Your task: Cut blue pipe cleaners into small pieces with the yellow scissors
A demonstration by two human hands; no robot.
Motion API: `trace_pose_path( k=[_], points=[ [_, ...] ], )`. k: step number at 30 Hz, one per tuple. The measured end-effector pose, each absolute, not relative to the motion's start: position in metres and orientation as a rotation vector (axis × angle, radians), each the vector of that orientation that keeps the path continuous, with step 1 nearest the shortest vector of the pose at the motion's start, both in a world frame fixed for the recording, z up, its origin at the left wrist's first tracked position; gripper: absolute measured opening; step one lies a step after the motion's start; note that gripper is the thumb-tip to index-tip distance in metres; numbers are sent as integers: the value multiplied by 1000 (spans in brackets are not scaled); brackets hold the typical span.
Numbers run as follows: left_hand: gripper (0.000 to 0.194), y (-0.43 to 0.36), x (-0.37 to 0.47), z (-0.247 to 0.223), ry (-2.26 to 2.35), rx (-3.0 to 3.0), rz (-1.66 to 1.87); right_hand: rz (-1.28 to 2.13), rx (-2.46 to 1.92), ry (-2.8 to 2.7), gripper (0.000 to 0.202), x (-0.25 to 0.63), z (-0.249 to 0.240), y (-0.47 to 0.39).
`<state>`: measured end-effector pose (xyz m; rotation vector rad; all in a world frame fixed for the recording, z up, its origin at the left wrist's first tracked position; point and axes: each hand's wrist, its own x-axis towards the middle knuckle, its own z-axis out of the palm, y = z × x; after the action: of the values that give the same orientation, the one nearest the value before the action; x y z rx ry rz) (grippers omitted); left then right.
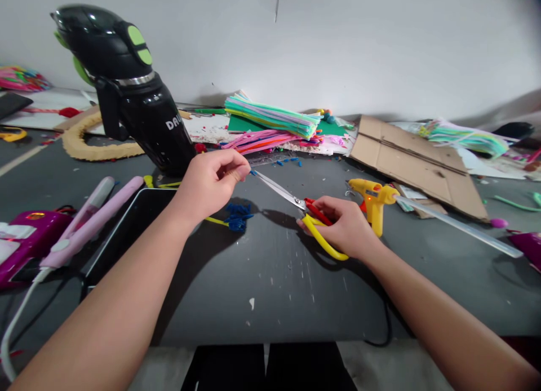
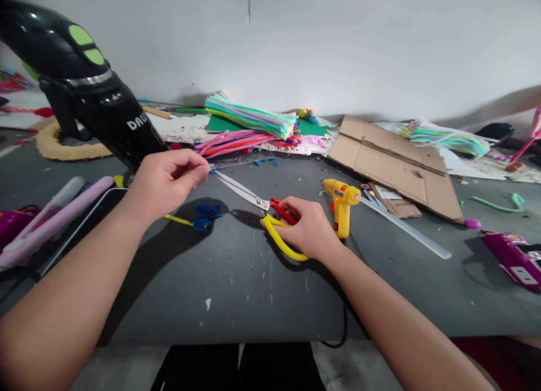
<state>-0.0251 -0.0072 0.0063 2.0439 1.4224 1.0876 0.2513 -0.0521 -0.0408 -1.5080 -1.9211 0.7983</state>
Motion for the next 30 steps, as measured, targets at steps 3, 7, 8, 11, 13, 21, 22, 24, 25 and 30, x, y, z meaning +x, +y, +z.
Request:
trace_pose_path(
  k=[3,7,8,11,13,21,22,24,25,30],
  points=[
    [16,-8,-24,7,1425,2045,1091,780,-1504,-1937,28,252,-42,-52],
    [17,-9,-23,7,1434,2050,1091,785,-1501,-1953,23,253,-43,-51],
    [17,-9,-22,7,1443,2050,1087,785,-1505,-1956,22,253,-43,-51],
    [17,-9,-22,8,1475,2044,1070,782,-1533,-1954,20,252,-42,-51],
    [16,-9,-22,8,1483,2042,1066,778,-1544,-1950,19,251,-41,-51],
    [15,-9,-22,8,1488,2046,1072,749,-1529,-1970,18,252,-41,-51],
    [15,-9,-22,8,1488,2046,1078,747,-1529,-1972,17,252,-42,-51],
    [15,-9,-22,7,1485,2045,1090,741,-1528,-1974,17,252,-42,-51],
    [16,-9,-22,7,1484,2043,1093,738,-1527,-1974,17,252,-42,-51],
    [17,-9,-22,6,1493,2031,1105,731,-1528,-1982,16,252,-41,-51]
  ],
)
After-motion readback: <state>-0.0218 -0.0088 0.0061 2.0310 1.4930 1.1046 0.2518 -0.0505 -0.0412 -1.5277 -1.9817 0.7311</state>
